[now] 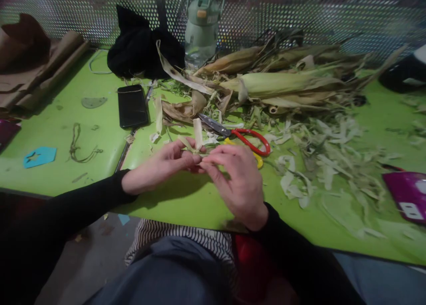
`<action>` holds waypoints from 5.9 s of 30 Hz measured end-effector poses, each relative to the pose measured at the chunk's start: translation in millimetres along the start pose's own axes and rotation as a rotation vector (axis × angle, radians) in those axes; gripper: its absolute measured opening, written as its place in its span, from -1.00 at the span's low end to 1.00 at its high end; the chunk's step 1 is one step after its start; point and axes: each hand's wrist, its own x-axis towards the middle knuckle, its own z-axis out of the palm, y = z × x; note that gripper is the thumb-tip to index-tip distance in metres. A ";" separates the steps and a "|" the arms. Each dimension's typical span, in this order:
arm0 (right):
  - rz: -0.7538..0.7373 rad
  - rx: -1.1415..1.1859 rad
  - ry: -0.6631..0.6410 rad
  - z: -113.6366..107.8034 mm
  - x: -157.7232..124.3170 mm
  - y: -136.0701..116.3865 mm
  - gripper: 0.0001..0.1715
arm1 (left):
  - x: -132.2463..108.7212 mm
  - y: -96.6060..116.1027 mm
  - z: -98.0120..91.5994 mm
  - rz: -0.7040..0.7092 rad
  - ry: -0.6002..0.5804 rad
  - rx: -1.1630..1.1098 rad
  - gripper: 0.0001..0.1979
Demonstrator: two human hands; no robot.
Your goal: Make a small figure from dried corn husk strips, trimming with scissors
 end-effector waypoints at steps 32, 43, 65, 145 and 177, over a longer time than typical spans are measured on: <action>0.274 0.251 -0.070 -3.7 -0.5 0.8 -0.92 | -2.6 2.9 2.7 -0.114 -0.143 -0.124 -0.75; 0.231 0.255 -0.072 -4.8 1.2 -0.1 -0.95 | -3.7 1.1 2.7 -0.008 -0.170 0.019 -0.70; -0.108 0.026 -0.073 -3.0 -0.7 -3.6 -0.72 | -0.4 -0.9 5.1 -0.035 -0.012 0.000 -0.87; 0.437 0.504 -0.207 -13.0 5.2 5.3 -0.74 | -3.1 15.5 -4.7 -0.125 -0.432 0.220 -0.62; 0.083 0.173 -0.058 -0.8 -1.7 -2.2 -0.82 | -3.3 1.2 1.0 0.117 -0.036 0.552 -0.87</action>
